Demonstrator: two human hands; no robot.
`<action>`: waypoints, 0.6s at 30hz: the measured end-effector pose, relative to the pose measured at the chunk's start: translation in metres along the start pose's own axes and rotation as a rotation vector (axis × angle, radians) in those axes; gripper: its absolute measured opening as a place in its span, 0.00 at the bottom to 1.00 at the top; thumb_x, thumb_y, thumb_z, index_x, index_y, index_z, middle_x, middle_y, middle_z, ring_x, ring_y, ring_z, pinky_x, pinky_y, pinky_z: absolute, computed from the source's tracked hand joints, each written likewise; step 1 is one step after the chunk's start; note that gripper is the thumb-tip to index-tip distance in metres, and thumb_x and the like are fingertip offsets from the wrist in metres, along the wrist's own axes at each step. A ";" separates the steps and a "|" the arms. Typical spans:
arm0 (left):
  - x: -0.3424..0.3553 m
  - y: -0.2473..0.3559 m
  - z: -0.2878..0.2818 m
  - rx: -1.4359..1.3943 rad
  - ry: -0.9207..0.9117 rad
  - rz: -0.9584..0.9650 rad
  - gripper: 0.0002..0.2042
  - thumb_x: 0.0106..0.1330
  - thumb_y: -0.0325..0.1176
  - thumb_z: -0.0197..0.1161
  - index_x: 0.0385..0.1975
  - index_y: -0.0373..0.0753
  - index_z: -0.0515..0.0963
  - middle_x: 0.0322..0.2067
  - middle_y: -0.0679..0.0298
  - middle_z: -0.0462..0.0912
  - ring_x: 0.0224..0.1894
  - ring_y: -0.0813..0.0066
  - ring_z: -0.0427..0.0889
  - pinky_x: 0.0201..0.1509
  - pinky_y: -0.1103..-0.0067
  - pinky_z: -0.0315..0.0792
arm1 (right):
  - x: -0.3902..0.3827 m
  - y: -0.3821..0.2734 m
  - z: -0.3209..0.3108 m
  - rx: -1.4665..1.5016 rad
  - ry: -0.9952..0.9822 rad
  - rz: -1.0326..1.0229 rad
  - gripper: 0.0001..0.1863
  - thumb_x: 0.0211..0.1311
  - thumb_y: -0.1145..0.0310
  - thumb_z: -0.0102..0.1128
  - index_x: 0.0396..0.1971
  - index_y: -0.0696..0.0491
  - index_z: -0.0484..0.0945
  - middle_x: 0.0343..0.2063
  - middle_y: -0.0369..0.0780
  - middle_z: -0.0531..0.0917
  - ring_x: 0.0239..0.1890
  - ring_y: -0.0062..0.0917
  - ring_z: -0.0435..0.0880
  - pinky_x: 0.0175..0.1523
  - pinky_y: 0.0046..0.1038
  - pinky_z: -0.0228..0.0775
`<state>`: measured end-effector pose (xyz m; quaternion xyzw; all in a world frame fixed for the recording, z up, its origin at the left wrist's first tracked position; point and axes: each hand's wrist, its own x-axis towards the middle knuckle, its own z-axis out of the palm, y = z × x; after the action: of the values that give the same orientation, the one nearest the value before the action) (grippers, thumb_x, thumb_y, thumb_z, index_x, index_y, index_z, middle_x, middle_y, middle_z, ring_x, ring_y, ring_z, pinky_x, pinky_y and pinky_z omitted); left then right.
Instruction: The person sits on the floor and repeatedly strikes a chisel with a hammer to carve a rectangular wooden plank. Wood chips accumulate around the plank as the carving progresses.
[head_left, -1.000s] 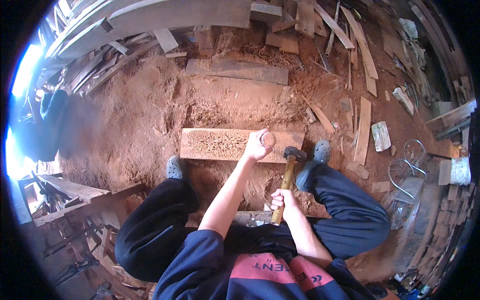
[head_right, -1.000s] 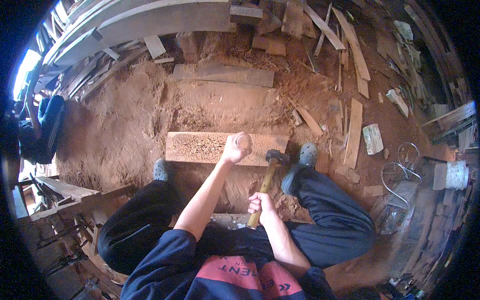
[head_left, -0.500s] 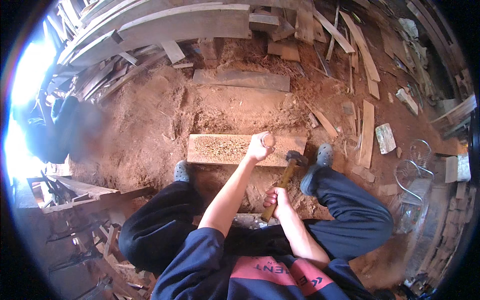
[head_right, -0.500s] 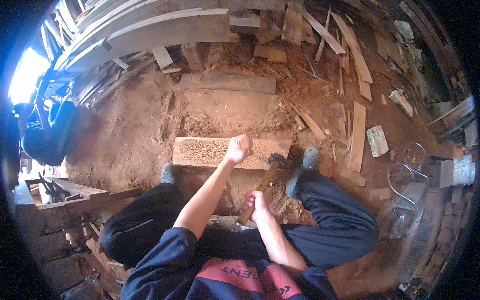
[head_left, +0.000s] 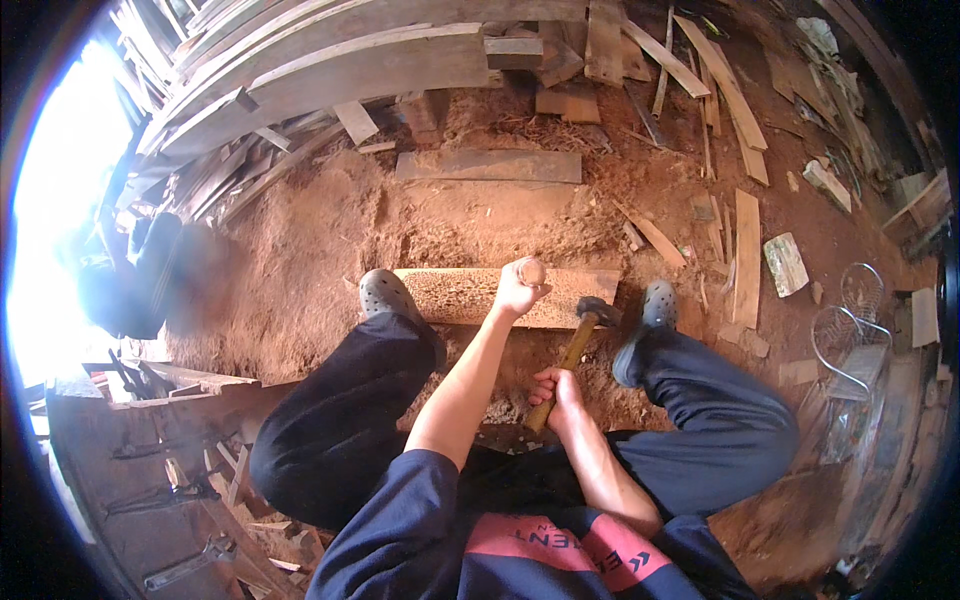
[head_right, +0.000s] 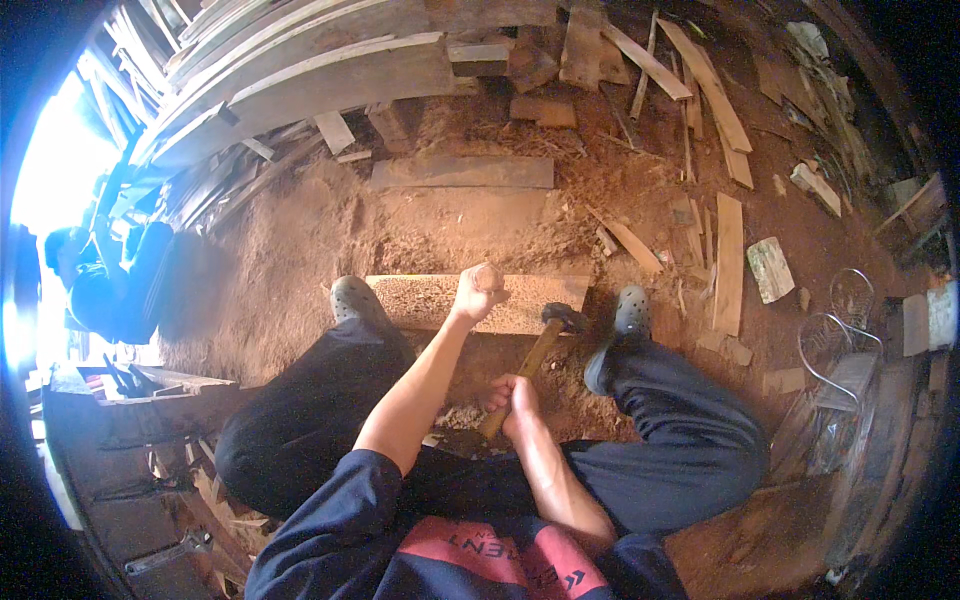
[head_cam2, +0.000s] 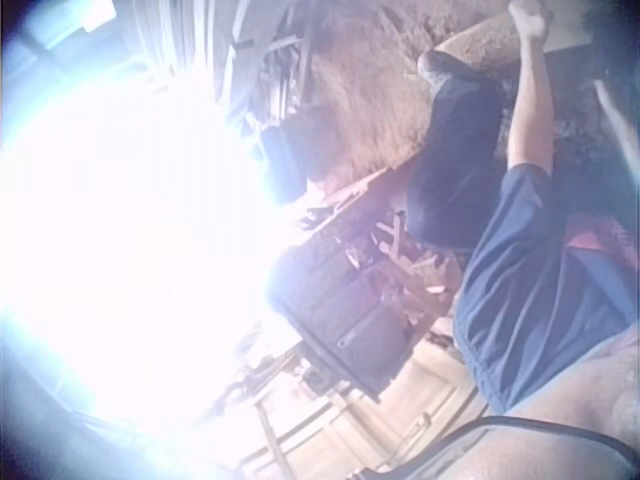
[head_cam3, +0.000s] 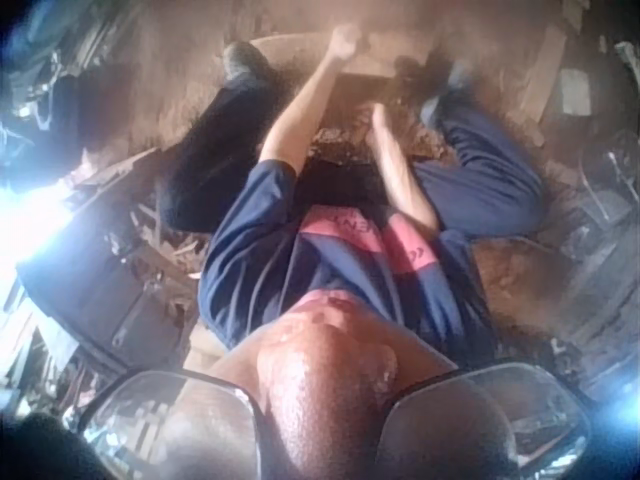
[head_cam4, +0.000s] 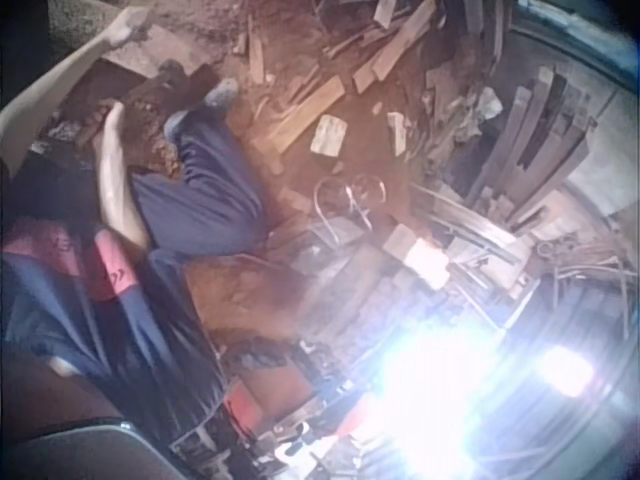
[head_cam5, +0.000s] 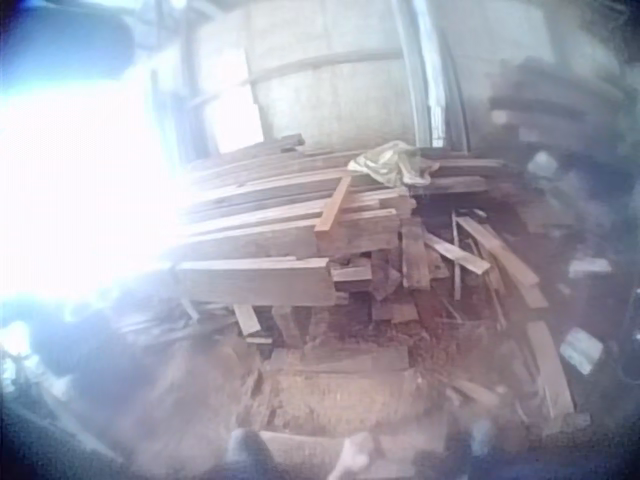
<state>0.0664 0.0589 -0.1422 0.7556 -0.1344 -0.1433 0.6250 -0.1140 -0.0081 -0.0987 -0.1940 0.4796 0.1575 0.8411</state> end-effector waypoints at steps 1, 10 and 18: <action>0.002 0.002 0.000 0.015 -0.018 0.001 0.12 0.38 0.27 0.68 0.21 0.36 0.71 0.19 0.66 0.73 0.24 0.78 0.70 0.31 0.78 0.68 | 0.001 -0.001 -0.003 -0.003 0.001 0.006 0.13 0.45 0.75 0.50 0.12 0.46 0.57 0.10 0.29 0.56 0.10 0.18 0.54 0.19 0.23 0.52; 0.003 0.001 0.000 -0.022 0.008 -0.025 0.13 0.38 0.27 0.71 0.20 0.36 0.70 0.18 0.67 0.73 0.24 0.79 0.70 0.30 0.78 0.67 | 0.002 0.001 -0.005 -0.039 0.062 -0.019 0.12 0.45 0.75 0.50 0.13 0.46 0.57 0.10 0.29 0.56 0.10 0.18 0.56 0.19 0.23 0.53; 0.004 0.000 0.000 -0.115 0.037 -0.047 0.13 0.38 0.24 0.71 0.19 0.37 0.70 0.18 0.70 0.73 0.22 0.82 0.69 0.28 0.81 0.66 | -0.005 -0.004 0.002 0.027 0.035 0.016 0.12 0.45 0.76 0.49 0.13 0.46 0.58 0.09 0.28 0.58 0.09 0.17 0.56 0.18 0.23 0.54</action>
<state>0.0699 0.0572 -0.1424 0.7238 -0.0967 -0.1513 0.6662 -0.1133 -0.0114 -0.0926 -0.1817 0.4977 0.1543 0.8339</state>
